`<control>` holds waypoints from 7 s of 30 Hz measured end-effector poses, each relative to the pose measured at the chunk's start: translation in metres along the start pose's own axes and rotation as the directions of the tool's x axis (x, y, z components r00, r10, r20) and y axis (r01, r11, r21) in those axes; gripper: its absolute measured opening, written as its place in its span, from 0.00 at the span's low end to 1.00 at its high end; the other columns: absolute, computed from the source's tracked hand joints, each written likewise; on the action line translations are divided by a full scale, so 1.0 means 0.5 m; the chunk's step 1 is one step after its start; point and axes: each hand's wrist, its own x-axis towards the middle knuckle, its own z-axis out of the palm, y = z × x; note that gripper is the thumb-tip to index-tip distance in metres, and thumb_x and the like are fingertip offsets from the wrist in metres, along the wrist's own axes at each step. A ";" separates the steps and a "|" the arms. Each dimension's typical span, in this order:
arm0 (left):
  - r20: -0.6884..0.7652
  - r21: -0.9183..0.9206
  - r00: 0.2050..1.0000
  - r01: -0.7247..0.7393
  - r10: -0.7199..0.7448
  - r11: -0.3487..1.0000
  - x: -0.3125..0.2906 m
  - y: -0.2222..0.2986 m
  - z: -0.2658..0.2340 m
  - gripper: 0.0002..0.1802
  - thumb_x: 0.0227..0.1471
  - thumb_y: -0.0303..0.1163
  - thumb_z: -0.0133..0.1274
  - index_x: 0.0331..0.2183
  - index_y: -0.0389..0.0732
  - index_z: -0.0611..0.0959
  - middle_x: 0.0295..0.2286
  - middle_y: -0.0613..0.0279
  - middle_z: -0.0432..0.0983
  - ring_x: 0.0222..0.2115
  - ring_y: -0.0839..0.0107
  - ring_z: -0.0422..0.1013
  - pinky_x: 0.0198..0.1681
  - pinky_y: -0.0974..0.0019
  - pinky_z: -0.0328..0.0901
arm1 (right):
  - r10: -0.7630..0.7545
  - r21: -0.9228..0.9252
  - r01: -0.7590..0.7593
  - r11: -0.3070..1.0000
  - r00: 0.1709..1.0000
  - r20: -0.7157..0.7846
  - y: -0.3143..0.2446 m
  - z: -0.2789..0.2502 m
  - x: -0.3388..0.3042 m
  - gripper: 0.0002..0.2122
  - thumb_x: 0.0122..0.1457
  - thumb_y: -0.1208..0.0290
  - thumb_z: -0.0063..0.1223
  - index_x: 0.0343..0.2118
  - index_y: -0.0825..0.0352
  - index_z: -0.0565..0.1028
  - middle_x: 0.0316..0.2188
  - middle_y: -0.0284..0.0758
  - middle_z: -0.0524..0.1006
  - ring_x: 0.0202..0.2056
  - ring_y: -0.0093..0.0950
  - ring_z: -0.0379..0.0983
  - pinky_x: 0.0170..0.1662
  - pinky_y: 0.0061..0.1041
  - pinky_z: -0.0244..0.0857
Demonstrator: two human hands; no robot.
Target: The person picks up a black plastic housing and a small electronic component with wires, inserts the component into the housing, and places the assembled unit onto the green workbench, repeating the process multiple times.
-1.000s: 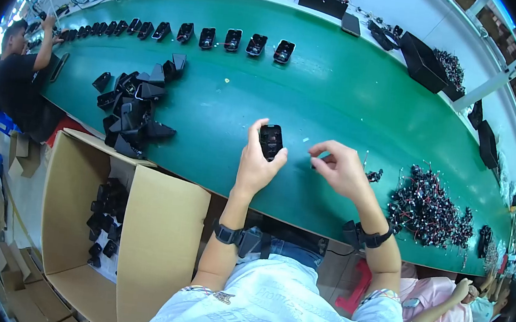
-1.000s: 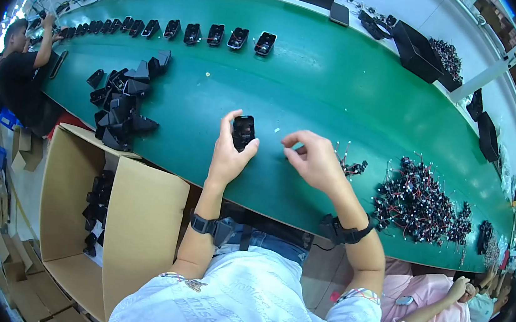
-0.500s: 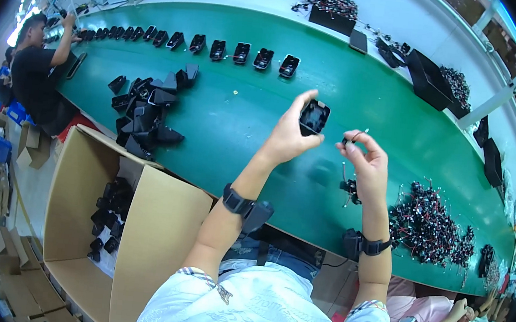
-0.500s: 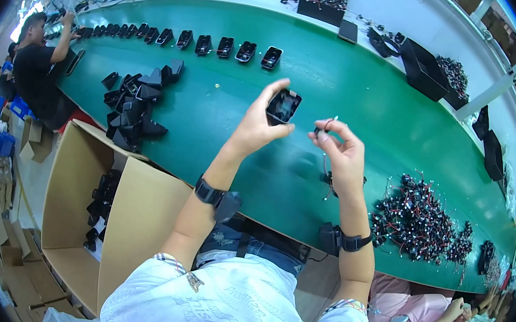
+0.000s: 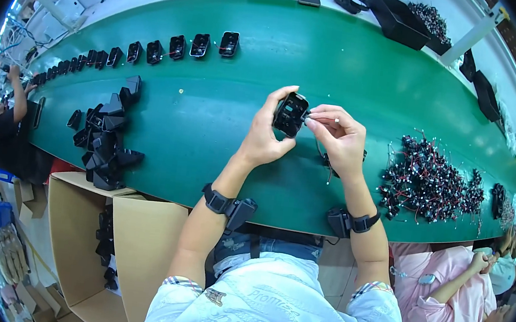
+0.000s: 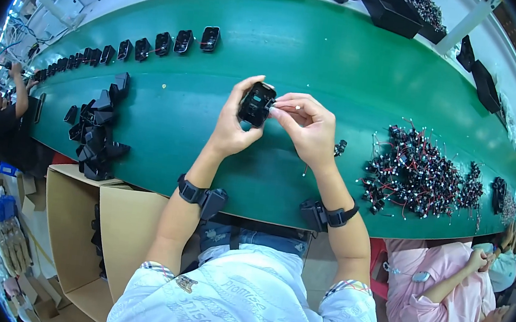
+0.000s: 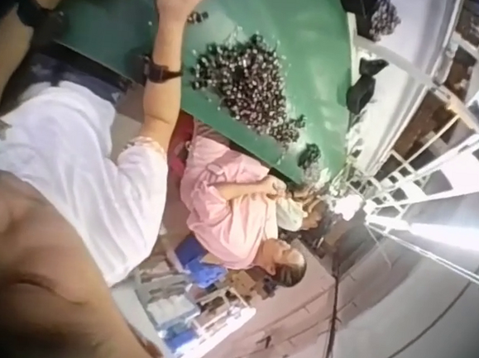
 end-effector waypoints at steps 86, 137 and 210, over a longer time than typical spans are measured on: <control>-0.596 0.785 0.761 0.484 -0.257 -0.387 0.000 -0.070 -0.612 0.29 0.56 0.38 0.54 0.59 0.43 0.73 0.58 0.35 0.66 0.62 0.41 0.61 0.69 0.37 0.41 | -0.023 -0.910 0.331 0.249 0.941 0.336 0.222 0.211 0.368 0.18 0.46 0.54 0.73 0.34 0.61 0.84 0.56 0.38 0.72 0.61 0.44 0.63 0.61 0.43 0.62; 0.117 0.294 0.993 -0.045 0.011 0.955 -0.018 -0.002 -0.001 0.46 0.35 0.34 0.72 0.57 0.40 0.71 0.51 0.53 0.73 0.51 0.54 0.73 0.47 0.57 0.71 | 0.068 -0.183 -0.056 0.982 0.996 0.060 0.006 -0.066 -0.037 0.06 0.56 0.86 0.62 0.37 0.75 0.81 0.47 0.44 0.78 0.47 0.29 0.78 0.51 0.26 0.74; -0.209 0.268 0.944 -0.194 0.254 0.944 -0.021 0.013 -0.034 0.44 0.34 0.45 0.74 0.51 0.32 0.79 0.48 0.50 0.68 0.43 0.54 0.73 0.46 0.54 0.72 | 0.476 -0.053 -0.517 0.854 0.737 0.480 -0.058 0.028 0.095 0.12 0.50 0.74 0.68 0.36 0.67 0.77 0.46 0.33 0.75 0.46 0.23 0.72 0.51 0.25 0.68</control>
